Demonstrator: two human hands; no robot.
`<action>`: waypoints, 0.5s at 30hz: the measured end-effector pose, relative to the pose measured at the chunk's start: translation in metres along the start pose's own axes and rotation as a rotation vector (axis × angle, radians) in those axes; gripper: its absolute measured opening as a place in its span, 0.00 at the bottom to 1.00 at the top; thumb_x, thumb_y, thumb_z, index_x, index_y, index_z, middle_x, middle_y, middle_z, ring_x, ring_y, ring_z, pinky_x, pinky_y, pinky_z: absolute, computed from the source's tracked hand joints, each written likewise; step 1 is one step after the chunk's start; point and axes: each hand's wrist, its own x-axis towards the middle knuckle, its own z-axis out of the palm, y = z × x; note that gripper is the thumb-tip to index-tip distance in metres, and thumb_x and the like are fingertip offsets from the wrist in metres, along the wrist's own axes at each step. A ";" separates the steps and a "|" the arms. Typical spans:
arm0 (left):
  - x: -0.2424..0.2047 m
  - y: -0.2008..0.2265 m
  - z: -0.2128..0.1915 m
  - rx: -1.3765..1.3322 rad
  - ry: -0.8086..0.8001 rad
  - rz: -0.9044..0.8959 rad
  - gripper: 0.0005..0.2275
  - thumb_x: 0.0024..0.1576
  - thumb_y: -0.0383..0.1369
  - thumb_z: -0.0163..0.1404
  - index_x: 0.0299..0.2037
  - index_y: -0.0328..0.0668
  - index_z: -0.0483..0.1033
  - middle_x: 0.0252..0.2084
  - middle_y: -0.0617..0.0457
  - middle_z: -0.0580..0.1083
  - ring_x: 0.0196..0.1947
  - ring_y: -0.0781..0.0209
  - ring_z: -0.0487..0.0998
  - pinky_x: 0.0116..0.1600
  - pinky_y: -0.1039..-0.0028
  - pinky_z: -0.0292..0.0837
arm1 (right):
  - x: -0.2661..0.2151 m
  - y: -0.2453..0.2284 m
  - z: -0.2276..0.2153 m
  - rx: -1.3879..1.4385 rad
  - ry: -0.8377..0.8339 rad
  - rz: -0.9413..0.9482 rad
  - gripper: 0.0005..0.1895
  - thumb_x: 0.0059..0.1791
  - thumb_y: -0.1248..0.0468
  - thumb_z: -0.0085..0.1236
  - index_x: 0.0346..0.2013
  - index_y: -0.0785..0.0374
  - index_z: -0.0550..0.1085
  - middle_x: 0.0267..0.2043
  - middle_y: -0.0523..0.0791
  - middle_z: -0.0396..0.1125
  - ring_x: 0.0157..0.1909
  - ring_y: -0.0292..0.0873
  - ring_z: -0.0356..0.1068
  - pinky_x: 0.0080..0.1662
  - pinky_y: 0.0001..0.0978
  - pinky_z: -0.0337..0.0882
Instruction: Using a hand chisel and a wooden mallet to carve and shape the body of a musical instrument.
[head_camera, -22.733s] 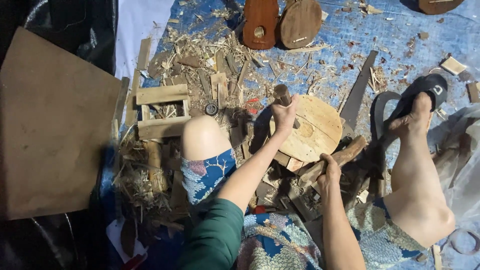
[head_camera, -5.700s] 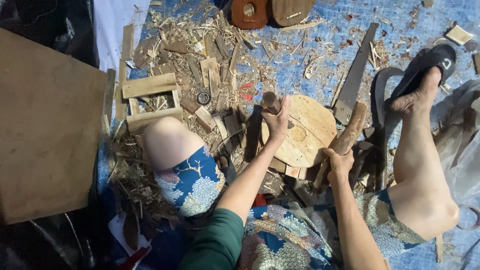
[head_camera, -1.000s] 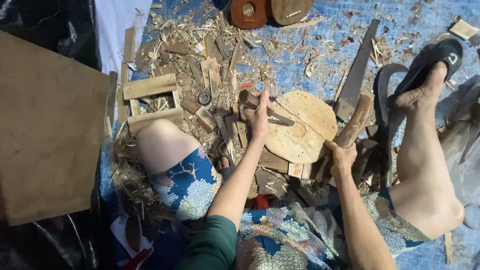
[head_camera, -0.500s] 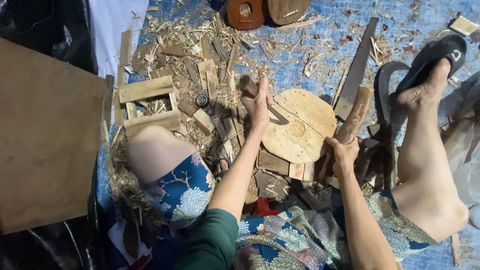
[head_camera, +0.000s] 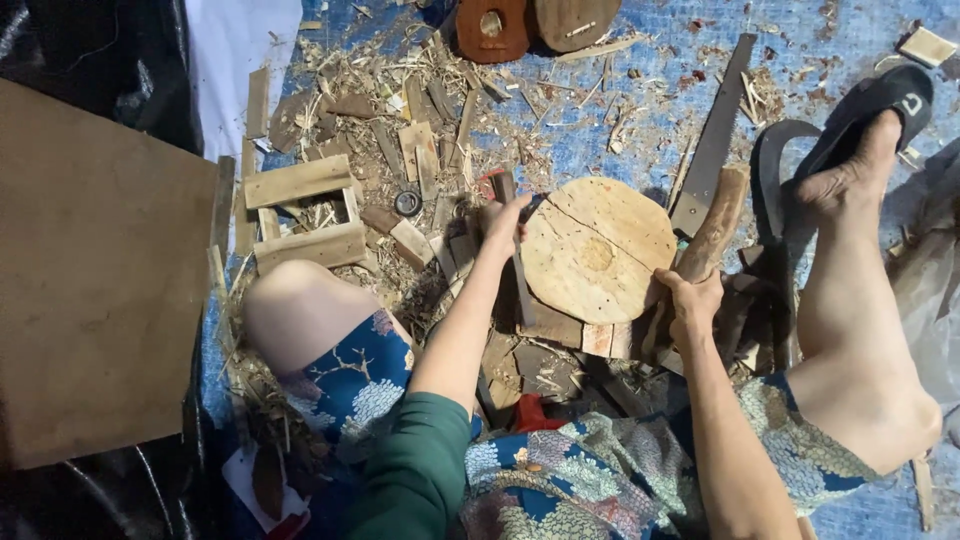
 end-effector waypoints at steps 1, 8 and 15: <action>-0.001 -0.007 -0.002 0.021 0.005 -0.043 0.17 0.47 0.39 0.64 0.32 0.33 0.72 0.17 0.50 0.68 0.08 0.63 0.70 0.08 0.76 0.62 | -0.002 -0.005 0.000 0.005 0.003 -0.006 0.32 0.32 0.62 0.79 0.47 0.59 0.73 0.44 0.51 0.73 0.49 0.52 0.73 0.47 0.44 0.70; -0.010 -0.053 -0.024 -0.020 0.103 -0.050 0.10 0.48 0.29 0.59 0.30 0.30 0.71 0.14 0.50 0.66 0.06 0.63 0.66 0.08 0.75 0.59 | 0.011 -0.006 0.003 -0.008 -0.003 -0.013 0.32 0.33 0.61 0.78 0.48 0.57 0.73 0.45 0.50 0.73 0.51 0.51 0.73 0.50 0.44 0.71; -0.020 -0.087 -0.042 0.262 -0.061 -0.129 0.10 0.42 0.29 0.62 0.29 0.32 0.75 0.11 0.50 0.68 0.05 0.62 0.68 0.10 0.72 0.64 | 0.041 -0.010 0.000 -0.106 -0.030 -0.055 0.33 0.33 0.61 0.79 0.50 0.55 0.73 0.47 0.51 0.73 0.53 0.55 0.73 0.49 0.48 0.71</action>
